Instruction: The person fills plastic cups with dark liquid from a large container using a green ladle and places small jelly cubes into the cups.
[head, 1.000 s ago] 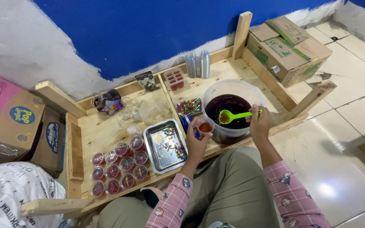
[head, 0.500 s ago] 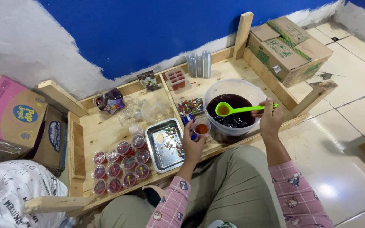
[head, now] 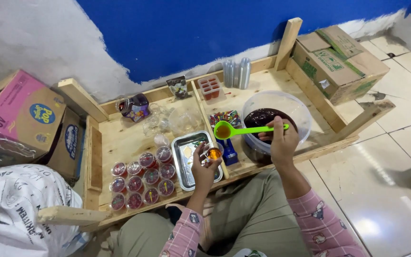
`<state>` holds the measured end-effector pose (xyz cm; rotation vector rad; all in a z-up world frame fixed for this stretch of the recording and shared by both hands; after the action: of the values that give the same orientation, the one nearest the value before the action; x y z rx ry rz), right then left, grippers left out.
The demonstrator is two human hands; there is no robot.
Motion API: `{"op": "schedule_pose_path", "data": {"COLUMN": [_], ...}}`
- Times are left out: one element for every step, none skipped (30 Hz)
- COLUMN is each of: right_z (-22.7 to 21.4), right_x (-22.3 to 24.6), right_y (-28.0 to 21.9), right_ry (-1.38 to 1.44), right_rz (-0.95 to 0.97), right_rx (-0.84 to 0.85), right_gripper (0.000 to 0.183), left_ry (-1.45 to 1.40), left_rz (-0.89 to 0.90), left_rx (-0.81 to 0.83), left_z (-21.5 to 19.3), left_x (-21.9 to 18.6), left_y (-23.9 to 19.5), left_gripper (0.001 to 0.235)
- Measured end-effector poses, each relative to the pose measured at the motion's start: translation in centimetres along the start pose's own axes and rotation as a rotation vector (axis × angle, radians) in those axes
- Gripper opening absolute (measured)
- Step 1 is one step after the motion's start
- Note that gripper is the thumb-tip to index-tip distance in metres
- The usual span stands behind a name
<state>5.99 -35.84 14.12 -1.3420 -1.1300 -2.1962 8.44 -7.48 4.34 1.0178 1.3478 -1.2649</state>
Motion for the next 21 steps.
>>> {"op": "schedule_pose_path", "data": {"right_z": [0.7,1.6,2.4,3.3,4.1,5.0,5.6,6.1,6.5,7.0,7.4,7.8,8.1,8.4,8.7,8.9,9.1,9.3,9.4,9.8,10.1], "right_x": [0.0,-0.1,-0.2,0.1,0.5,0.8,1.0,1.4,1.7,1.9,2.4,2.9,2.8,3.3,3.7,3.9,4.6,5.2,5.5,6.1,6.8], "right_y": [-0.7,-1.5,-2.4,-3.1,-3.8,-4.6,-5.1,-5.6,-6.1,-6.6,-7.0,-7.4,-7.7,-7.9,-8.2,-8.4,-8.6,-8.8,-9.1,-9.4,-9.8], "right_ry": [0.004,-0.007,-0.019,-0.016,-0.012,-0.007,-0.004,-0.004,-0.004,-0.002,-0.013,-0.025,-0.024,-0.032,-0.039,-0.037,-0.04,-0.042,-0.043,-0.028,-0.014], "right_rz": [0.001,0.008,0.017,0.02,0.015,0.01,0.013,0.001,-0.012,-0.009,-0.037,-0.065,-0.064,-0.127,-0.19,-0.189,-0.236,-0.284,-0.284,-0.321,-0.358], "right_rx": [0.006,0.039,0.074,0.082,0.094,0.106,0.114,0.12,0.124,0.132,0.144,0.156,0.162,0.174,0.184,0.188,0.2,0.212,0.213,0.243,0.273], "right_gripper": [0.041,0.042,0.042,0.042,0.04,0.038,0.038,0.038,0.037,0.037,0.037,0.036,0.036,0.035,0.034,0.034,0.032,0.032,0.032,0.031,0.031], "left_ry": [-0.001,0.006,0.013,0.012,-0.01,-0.031,-0.033,-0.046,-0.058,-0.06,-0.072,-0.084,-0.087,-0.117,-0.146,-0.147,-0.14,-0.132,-0.133,-0.143,-0.153], "left_rz": [0.001,0.002,-0.001,-0.003,-0.008,-0.014,-0.015,-0.016,-0.017,-0.019,-0.01,-0.001,-0.003,-0.008,-0.012,-0.013,-0.017,-0.022,-0.023,-0.032,-0.042], "left_rx": [-0.007,-0.028,-0.052,-0.062,-0.068,-0.074,-0.083,-0.092,-0.101,-0.109,-0.12,-0.131,-0.136,-0.157,-0.175,-0.179,-0.186,-0.192,-0.192,-0.193,-0.195], "left_z": [-0.6,-1.4,-2.2,-3.0,-3.7,-4.4,-5.0,-5.6,-6.2,-6.8,-7.3,-7.8,-8.1,-8.5,-8.8,-9.0,-9.2,-9.3,-9.3,-9.3,-9.3], "left_x": [0.7,1.3,2.1,2.5,3.0,3.4,3.3,3.2,3.1,3.3,3.5,3.7,4.1,4.5,5.0,4.9,4.9,4.8,4.9,5.1,5.3], "left_y": [0.4,0.7,0.9,1.0,1.0,1.1,1.0,0.9,0.8,0.7,0.6,0.6,0.8,0.9,1.1,1.2,1.2,1.3,1.4,1.5,1.6], "left_gripper": [0.085,0.084,0.084,0.084,0.086,0.088,0.088,0.089,0.089,0.089,0.09,0.091,0.091,0.093,0.095,0.095,0.095,0.095,0.095,0.095,0.095]}}
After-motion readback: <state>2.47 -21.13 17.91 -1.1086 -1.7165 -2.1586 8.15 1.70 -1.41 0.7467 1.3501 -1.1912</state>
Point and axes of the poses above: each hand's wrist, its own y-axis towards the middle knuckle, its own z-axis out of the palm, x = y × z, the point moved 9 cm from there along y, towards the middle knuckle, and after that the axes turned 11 degrees about -z, right-handed, at the moved point
